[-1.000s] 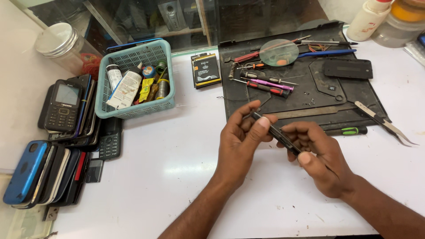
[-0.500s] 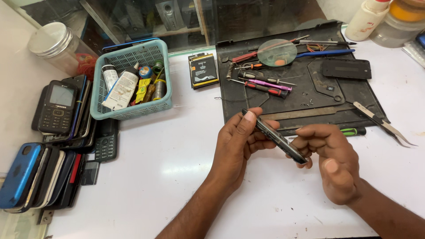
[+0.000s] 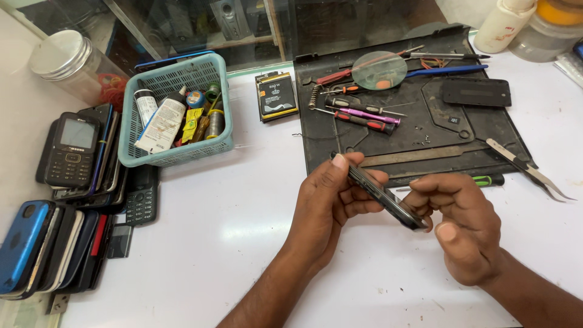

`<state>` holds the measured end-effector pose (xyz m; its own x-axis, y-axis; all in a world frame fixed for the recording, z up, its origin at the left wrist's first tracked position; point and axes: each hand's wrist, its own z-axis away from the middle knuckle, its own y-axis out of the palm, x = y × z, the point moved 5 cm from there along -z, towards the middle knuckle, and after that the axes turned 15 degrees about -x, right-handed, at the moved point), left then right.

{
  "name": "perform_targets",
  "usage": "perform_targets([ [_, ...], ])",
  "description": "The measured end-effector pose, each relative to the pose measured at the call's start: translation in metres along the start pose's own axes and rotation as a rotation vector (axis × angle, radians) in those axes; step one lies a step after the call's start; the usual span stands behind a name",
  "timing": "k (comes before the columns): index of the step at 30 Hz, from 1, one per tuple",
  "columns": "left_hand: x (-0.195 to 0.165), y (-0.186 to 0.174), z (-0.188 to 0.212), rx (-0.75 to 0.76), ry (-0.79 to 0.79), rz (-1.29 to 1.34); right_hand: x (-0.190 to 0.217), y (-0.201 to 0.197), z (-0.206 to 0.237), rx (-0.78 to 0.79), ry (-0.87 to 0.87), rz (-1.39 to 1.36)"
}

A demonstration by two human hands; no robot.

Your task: The person disassembles a black mobile phone by removing the back cover and using a screwdriver and tweezers to remove screws and small components. The person then applies a black adhesive sheet to the back of the phone and presses it into place.

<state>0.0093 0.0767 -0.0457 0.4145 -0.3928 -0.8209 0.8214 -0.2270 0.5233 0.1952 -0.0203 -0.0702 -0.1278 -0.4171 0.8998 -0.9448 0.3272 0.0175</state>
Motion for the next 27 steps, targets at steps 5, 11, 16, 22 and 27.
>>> perform_targets([
  [5,0.011,-0.002,-0.006,-0.009,-0.178,0.113,0.013,0.013,-0.006,0.047,-0.096,0.128],
  [11,0.031,0.001,-0.002,0.026,-0.371,-0.066,0.043,0.038,-0.019,0.083,-0.427,0.513],
  [16,0.035,0.012,0.014,0.238,-0.416,-0.28,0.052,0.045,-0.018,0.144,-0.475,0.571],
  [22,-0.004,0.012,0.019,-0.129,0.333,-0.559,0.041,0.031,-0.018,0.032,-0.241,0.33],
  [27,-0.003,0.02,0.034,0.125,0.157,-0.253,0.035,0.033,-0.02,0.003,-0.169,0.542],
])
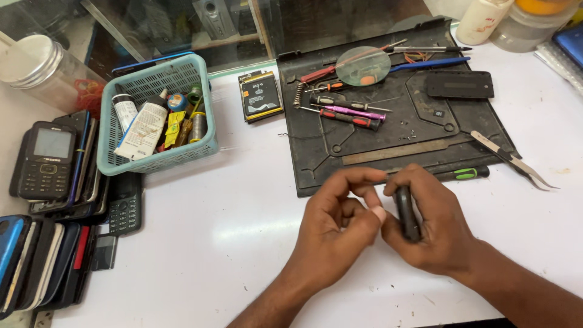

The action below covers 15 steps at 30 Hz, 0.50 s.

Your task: The person disassembles a black mobile phone by removing the back cover and using a screwdriver and tweezers to remove screws and small components. The person then applies a black adhesive sheet to the back of the phone and presses it into place.

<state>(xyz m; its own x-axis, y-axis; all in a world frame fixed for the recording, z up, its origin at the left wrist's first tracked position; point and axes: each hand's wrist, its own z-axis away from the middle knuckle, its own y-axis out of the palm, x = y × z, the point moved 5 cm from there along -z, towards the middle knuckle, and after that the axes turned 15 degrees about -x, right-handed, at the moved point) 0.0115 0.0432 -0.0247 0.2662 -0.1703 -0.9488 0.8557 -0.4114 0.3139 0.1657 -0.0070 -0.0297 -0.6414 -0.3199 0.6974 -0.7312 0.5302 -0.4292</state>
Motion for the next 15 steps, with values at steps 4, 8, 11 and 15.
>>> perform_targets([
  [4,-0.0001,0.0045,0.0015,0.09,-0.034,0.049,0.0083,0.0031,-0.004,-0.007,-0.103,0.073],
  [8,0.0024,0.0016,0.0002,0.087,-0.09,0.02,0.0102,0.0048,-0.0052,0.022,-0.072,0.055],
  [11,0.0035,0.003,0.0008,0.113,-0.107,0.026,0.0114,0.006,-0.0048,0.052,-0.092,0.041],
  [15,0.0043,0.0023,0.0006,0.105,-0.144,0.026,0.0118,0.0077,-0.0042,0.085,-0.107,-0.006],
])
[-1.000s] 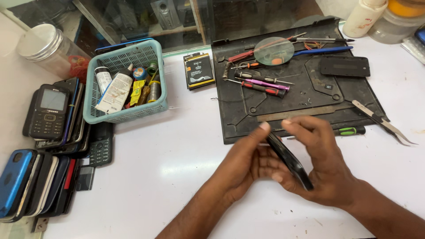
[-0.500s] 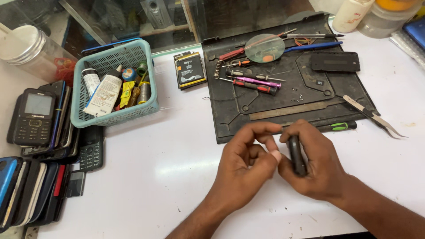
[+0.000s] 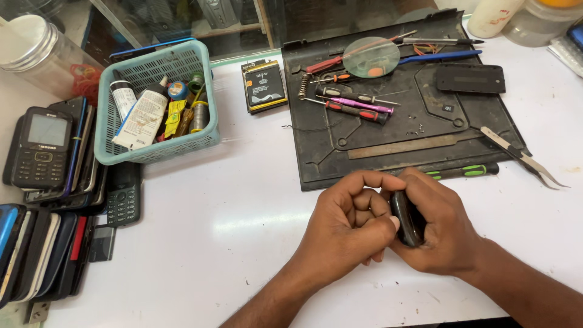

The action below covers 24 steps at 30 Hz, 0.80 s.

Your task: The person disassembles a black mobile phone by removing the back cover and using a screwdriver and tweezers to remove screws and small components. The person then applies a black adhesive sheet to the back of the phone and presses it into place.

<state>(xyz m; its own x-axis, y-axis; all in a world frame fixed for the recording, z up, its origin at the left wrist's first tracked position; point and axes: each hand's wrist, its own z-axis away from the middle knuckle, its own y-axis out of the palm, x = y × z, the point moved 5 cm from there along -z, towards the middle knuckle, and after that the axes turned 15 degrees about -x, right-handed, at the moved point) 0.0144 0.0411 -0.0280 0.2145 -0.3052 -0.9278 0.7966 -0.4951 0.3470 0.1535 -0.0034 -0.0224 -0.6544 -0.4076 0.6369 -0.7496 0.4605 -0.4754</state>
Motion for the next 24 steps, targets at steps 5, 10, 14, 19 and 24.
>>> perform_targets([
  [5,0.0,0.0,0.0,-0.003,-0.044,0.024,-0.001,0.001,0.002,0.035,0.009,-0.035],
  [10,0.001,0.0,-0.001,0.003,-0.074,0.042,-0.003,0.004,0.004,0.057,0.035,-0.06],
  [14,0.003,0.0,-0.002,0.002,-0.083,0.058,-0.006,0.004,0.006,0.057,0.013,-0.049],
  [19,0.007,0.0,-0.002,-0.001,-0.107,0.032,-0.01,0.007,0.009,0.059,0.032,-0.021],
  [24,0.007,0.0,-0.001,0.027,-0.059,0.006,-0.016,0.007,0.011,0.042,0.039,0.066],
])
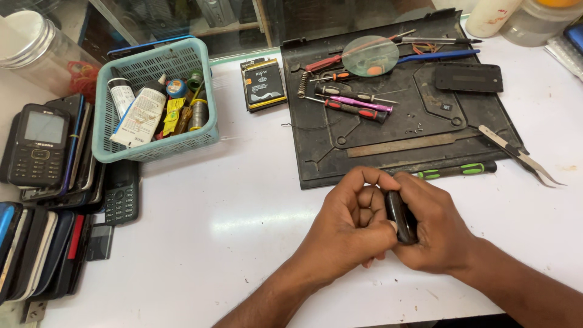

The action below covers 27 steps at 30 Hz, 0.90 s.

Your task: The person disassembles a black mobile phone by removing the back cover and using a screwdriver and tweezers to remove screws and small components. The person then applies a black adhesive sheet to the back of the phone and presses it into place.

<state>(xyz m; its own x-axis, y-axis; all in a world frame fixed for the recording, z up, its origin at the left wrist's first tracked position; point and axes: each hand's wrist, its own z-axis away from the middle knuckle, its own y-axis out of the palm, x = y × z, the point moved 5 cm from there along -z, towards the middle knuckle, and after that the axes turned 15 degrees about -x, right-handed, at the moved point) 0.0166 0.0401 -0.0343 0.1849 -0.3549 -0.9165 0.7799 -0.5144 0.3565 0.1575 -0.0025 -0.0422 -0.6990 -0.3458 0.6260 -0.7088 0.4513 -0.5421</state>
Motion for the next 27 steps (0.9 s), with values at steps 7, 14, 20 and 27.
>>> perform_targets([
  [7,-0.006,0.0,0.004,-0.048,0.263,-0.313,-0.009,0.002,-0.001,0.015,0.333,-0.087],
  [14,-0.004,-0.013,-0.013,-0.257,0.285,-0.25,0.004,-0.003,-0.002,0.173,0.487,-0.448],
  [20,-0.003,-0.038,-0.026,-0.399,0.148,0.046,0.007,-0.024,0.024,0.149,0.47,-0.522],
  [27,-0.002,-0.036,-0.027,-0.343,0.115,0.101,0.003,-0.027,0.049,-0.054,0.558,-0.51],
])
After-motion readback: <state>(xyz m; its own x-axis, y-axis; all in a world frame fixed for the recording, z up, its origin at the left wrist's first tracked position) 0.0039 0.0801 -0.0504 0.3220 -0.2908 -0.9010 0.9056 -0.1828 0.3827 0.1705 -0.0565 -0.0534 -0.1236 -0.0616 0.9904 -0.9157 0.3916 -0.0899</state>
